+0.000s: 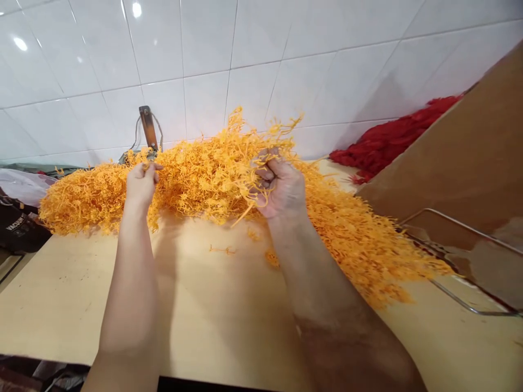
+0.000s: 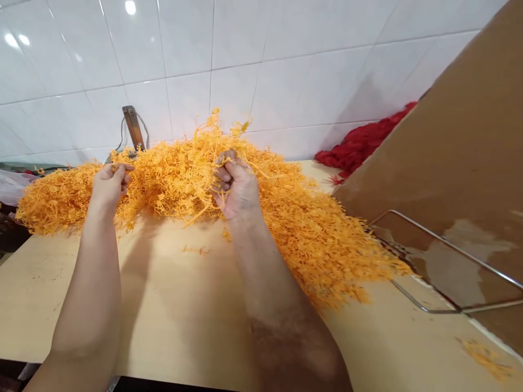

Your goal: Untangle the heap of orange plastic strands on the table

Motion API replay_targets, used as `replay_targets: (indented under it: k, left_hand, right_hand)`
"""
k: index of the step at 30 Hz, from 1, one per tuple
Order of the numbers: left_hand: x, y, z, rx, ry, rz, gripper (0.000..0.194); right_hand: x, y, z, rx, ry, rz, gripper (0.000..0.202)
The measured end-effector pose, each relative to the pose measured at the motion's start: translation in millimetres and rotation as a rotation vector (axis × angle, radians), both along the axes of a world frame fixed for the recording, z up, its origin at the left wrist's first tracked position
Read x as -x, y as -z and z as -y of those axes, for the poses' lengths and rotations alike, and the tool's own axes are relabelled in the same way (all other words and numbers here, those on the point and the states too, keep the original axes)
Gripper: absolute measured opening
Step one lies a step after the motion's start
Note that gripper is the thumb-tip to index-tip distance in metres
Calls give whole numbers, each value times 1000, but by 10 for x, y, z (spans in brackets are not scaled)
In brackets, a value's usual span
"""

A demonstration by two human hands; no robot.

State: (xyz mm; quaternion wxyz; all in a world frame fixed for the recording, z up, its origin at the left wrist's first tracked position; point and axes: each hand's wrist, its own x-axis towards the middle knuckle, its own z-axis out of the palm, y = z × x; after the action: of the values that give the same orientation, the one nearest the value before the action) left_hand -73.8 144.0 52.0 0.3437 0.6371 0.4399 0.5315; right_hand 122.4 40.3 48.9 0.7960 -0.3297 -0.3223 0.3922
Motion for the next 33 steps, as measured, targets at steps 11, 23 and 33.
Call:
replay_targets:
  k: [11, 23, 33]
  left_hand:
    - [-626, -119, 630, -331, 454, -627, 29]
    - [-787, 95, 580, -333, 485, -610, 26]
    - [-492, -58, 408, -234, 385, -377, 18]
  right_hand:
    - [-3, 28, -43, 68, -96, -196, 11]
    - [-60, -49, -9, 35, -161, -430, 30]
    - [-242, -29, 9, -16, -74, -219, 31]
